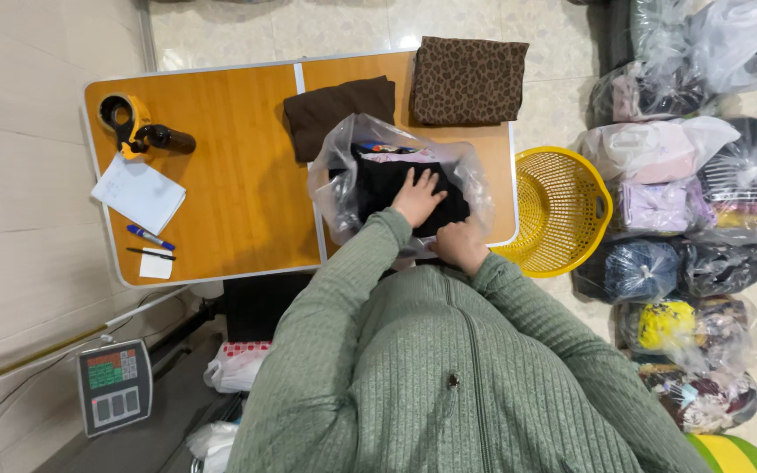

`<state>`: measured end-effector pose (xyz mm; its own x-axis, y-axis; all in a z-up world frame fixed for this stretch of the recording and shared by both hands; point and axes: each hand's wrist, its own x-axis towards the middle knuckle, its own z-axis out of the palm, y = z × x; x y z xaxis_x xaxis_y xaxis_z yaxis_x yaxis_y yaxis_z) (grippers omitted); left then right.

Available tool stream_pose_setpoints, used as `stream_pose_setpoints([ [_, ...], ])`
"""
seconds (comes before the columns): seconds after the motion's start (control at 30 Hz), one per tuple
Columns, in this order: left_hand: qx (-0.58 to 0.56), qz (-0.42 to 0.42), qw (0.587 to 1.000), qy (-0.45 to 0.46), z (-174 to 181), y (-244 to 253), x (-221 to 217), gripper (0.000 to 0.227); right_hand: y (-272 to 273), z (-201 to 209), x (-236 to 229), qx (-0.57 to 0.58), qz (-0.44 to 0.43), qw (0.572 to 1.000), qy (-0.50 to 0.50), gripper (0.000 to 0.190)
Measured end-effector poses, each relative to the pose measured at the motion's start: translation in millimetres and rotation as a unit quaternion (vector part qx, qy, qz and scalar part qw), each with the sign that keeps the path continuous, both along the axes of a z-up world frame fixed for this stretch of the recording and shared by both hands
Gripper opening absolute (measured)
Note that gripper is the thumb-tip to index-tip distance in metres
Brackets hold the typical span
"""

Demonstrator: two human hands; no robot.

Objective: The person folds several pieces of clothing, including a leopard-print item, a black garment, and a brown garment, then places them into a clear plastic bag. They seal the bag using a handheld heat sealer and mark the package with a blue marker. The finished package is placed on the floor among other packed items.

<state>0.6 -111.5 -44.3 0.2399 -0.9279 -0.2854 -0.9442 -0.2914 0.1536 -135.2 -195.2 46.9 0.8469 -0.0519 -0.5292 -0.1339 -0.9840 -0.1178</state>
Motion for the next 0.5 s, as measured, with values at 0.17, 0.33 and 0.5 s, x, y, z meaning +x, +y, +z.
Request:
stream_pose_setpoints([
  [0.17, 0.107, -0.074, 0.992, 0.012, 4.8, -27.9, -9.6, 0.056, -5.8, 8.5, -11.8, -0.066, -0.03, 0.995, -0.067, 0.049],
  [0.33, 0.195, -0.089, 0.977, -0.017, 11.3, -5.6, -6.5, 0.059, 0.3, 22.3, -23.4, -0.038, -0.082, 0.994, -0.065, 0.051],
  [0.5, 0.097, -0.113, 0.989, -0.007, 15.4, 10.0, 1.5, 0.06, 0.5, 51.4, -17.4, 0.128, -0.046, 0.96, -0.244, 0.043],
])
